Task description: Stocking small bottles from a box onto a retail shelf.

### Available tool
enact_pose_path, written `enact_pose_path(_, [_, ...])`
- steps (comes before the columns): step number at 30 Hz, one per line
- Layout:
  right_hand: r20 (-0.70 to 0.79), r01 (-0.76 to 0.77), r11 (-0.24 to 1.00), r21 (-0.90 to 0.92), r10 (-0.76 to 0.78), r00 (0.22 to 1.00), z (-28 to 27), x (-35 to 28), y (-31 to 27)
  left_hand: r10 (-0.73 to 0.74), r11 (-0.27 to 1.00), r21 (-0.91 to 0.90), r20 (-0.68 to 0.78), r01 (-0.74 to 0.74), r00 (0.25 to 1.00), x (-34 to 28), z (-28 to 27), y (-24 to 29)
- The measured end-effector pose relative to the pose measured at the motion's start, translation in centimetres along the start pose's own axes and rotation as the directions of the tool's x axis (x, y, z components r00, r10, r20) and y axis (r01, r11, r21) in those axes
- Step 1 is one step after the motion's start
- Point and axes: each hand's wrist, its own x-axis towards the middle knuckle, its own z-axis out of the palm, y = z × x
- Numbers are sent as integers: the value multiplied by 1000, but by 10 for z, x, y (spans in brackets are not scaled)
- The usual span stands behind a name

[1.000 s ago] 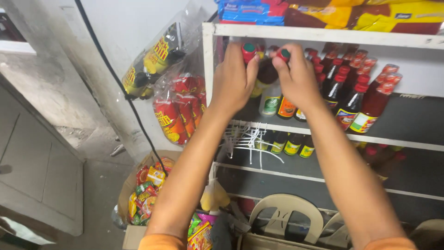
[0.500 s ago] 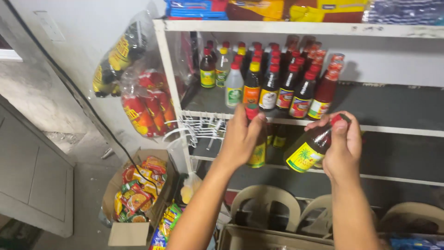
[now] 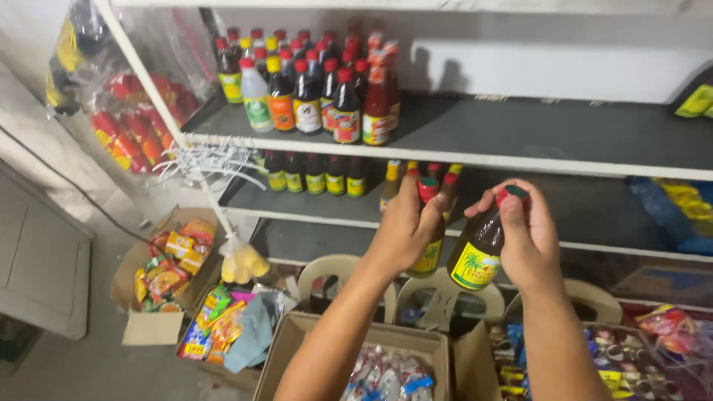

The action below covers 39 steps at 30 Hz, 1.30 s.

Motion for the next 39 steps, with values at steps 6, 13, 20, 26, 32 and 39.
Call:
enact_pose_path(6, [-99,1,1000,-23,-3,995,-57,-4,-24,38,997,60,60,-42,997,12,60,11])
enact_pose_path(13, [-251,41,973,-225,-99,963,-94,8,-39,125,992,5,169,-128,978,44,92,23])
enact_pose_path(20, [-318,45,973,-228,-118,941,-151,2,-38,102,994,29,170,-109,980,57,125,24])
enact_pose_path(26, [-287,76,981,-180,-127,949,-227,30,-45,155,987,2,174,-158,972,90,193,-1])
enact_pose_path(32, [-123,186,935,-301,-231,965,-354,101,-10,209,975,58,107,-216,972,150,309,-28])
enact_pose_path(39, [-64,253,693,-675,-396,916,-495,186,53,-53,997,60,31,51,998,220,442,-41])
